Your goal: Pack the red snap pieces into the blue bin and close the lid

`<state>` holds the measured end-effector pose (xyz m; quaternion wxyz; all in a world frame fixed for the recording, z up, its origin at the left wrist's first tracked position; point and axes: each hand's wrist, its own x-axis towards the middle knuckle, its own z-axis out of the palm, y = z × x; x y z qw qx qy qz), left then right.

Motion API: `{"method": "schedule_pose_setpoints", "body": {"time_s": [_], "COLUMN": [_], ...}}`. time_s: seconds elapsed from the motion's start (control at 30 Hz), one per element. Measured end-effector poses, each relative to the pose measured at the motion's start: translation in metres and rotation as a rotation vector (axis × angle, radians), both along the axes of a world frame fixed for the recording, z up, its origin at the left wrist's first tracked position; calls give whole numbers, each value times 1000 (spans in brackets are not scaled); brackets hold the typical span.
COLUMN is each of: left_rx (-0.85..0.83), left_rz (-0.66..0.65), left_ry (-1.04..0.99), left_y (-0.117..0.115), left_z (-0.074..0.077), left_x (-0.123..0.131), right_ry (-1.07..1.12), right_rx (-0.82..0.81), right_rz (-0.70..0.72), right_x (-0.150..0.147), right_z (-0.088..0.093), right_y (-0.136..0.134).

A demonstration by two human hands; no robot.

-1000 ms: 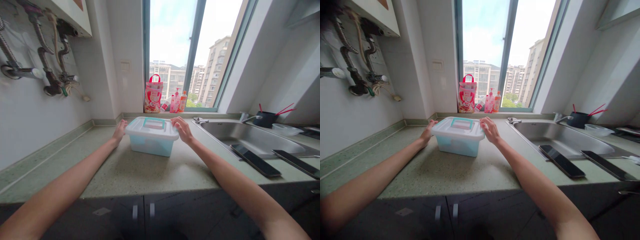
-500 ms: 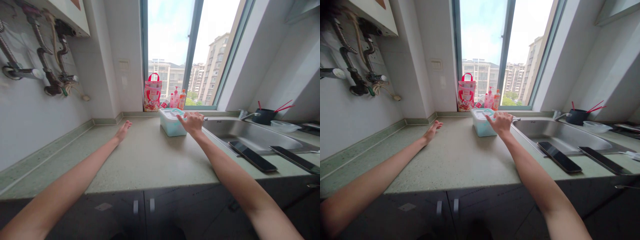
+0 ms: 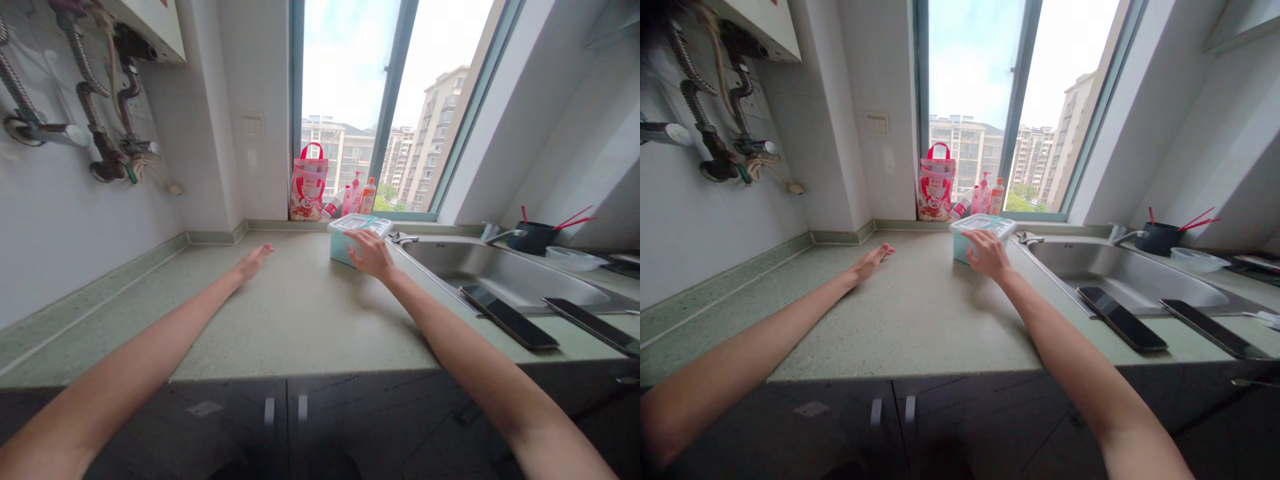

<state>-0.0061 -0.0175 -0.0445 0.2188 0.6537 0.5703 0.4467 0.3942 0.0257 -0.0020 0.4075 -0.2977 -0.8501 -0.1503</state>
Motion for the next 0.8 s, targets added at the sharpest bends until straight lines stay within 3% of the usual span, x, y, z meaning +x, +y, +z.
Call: {"method": "schedule_pose_setpoints", "body": {"time_s": [0.2,0.47,0.63,0.8], "left_rx": [-12,-12,-16,5], "left_rz": [-6,-35,-57,-61], "left_ry": [33,51,138,168], "left_y": [-6,-5,-5,-4], "left_z": [4,-2,-2,-1], "left_x": [4,1,1,1], "right_ry": [-91,-99,5,217], "right_rx": [16,32,44,-22], "right_rz": [-131,-246,-252,-414], "right_x": [-10,5,25,57], "right_z": [-2,-5,-7,-7], "right_y": [6,17,30,46]}}
